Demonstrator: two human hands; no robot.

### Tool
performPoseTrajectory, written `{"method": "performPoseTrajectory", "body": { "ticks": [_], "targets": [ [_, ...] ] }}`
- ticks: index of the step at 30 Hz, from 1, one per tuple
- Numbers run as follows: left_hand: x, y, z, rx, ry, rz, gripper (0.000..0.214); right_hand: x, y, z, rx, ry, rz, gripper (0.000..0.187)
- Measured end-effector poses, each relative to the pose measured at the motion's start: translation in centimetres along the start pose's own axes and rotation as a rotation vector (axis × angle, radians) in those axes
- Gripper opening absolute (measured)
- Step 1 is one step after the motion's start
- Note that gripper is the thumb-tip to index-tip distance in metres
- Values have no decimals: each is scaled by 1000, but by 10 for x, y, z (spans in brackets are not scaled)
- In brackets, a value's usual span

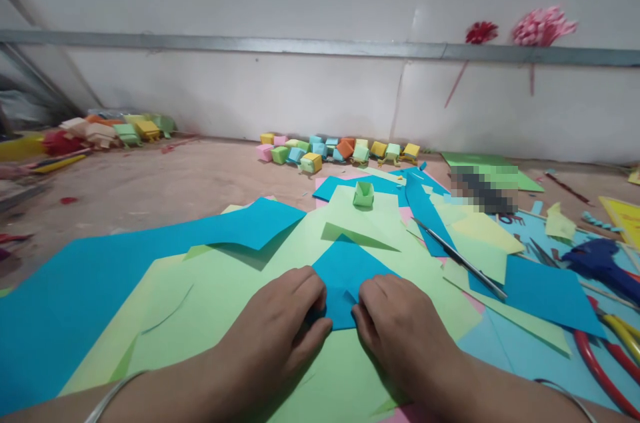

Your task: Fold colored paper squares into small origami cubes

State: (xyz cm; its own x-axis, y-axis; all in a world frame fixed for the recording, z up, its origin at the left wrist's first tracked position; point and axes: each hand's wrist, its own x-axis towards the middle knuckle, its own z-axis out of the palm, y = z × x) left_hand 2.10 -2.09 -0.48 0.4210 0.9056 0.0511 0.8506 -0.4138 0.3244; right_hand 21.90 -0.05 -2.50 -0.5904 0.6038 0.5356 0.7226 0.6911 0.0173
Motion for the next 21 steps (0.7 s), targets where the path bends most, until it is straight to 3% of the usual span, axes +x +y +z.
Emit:
{"method": "performPoseTrajectory", "body": {
  "ticks": [7, 10, 14, 21],
  "targets": [
    [3, -2, -2, -21, -21, 96, 25, 0, 1, -1, -6, 6, -4, 28],
    [1, -4, -1, -59, 3, 100, 24, 2, -3, -9, 3, 33, -154, 34],
    [0, -6, 1, -105, 7, 104, 22, -1, -13, -21, -12, 65, -342, 28],
    [3, -5, -3, -68, -14, 111, 23, -21, -26, -28, -192, -87, -173, 26]
  ]
}}
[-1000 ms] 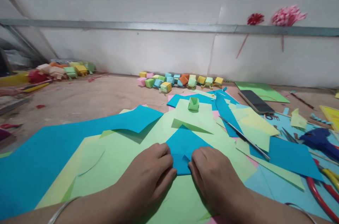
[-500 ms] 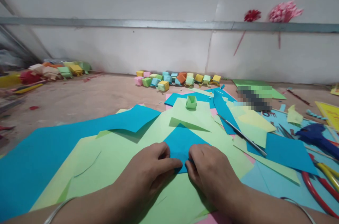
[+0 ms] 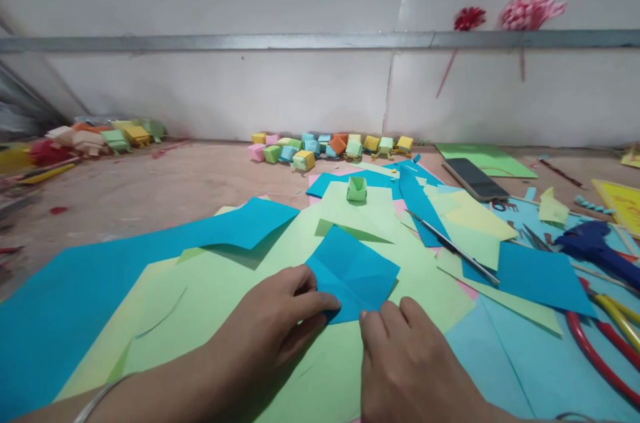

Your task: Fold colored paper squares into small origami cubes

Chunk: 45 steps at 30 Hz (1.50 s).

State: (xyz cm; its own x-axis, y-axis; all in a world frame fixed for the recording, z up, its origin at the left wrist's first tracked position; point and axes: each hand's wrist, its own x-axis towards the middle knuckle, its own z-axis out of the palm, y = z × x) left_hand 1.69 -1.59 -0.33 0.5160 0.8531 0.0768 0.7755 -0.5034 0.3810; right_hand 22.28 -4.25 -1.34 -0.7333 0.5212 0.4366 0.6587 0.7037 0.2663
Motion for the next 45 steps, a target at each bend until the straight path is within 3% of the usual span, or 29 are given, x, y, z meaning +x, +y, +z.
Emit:
{"method": "performPoseTrajectory", "body": {
  "ticks": [6, 12, 15, 21, 24, 28, 31, 34, 38, 42, 45],
  "targets": [
    [-2, 1, 1, 65, 19, 33, 24, -3, 4, -6, -59, -31, 3, 20],
    [-2, -1, 5, 220, 56, 289, 24, 1, 3, -6, -71, -58, -30, 15],
    [-2, -1, 0, 214, 78, 353, 22, 1, 1, -6, -63, -37, -23, 16],
    [-11, 5, -25, 237, -57, 249, 8, 0, 0, -5, -57, -14, -13, 21],
    [-18, 7, -30, 239, -14, 198, 19, 0, -3, -4, -62, -40, -8, 22],
    [-19, 9, -23, 29, 127, 282, 13, 0, -3, -1, -60, 0, -4, 22],
    [-15, 11, -13, -37, 31, 399, 32, 3, 0, -3, -49, 52, -22, 21],
    [-9, 11, -6, 70, -56, 302, 35, 7, 5, -9, -15, 94, -74, 22],
    [-3, 4, -8, 148, -17, 225, 9, 11, 12, -16, -96, 81, -49, 22],
    [1, -7, -10, 206, 1, 204, 24, 10, 19, -13, -230, 41, -21, 44],
    [3, -11, -7, 236, 14, 181, 24, 10, 19, -11, -130, 26, -32, 33]
  ]
}}
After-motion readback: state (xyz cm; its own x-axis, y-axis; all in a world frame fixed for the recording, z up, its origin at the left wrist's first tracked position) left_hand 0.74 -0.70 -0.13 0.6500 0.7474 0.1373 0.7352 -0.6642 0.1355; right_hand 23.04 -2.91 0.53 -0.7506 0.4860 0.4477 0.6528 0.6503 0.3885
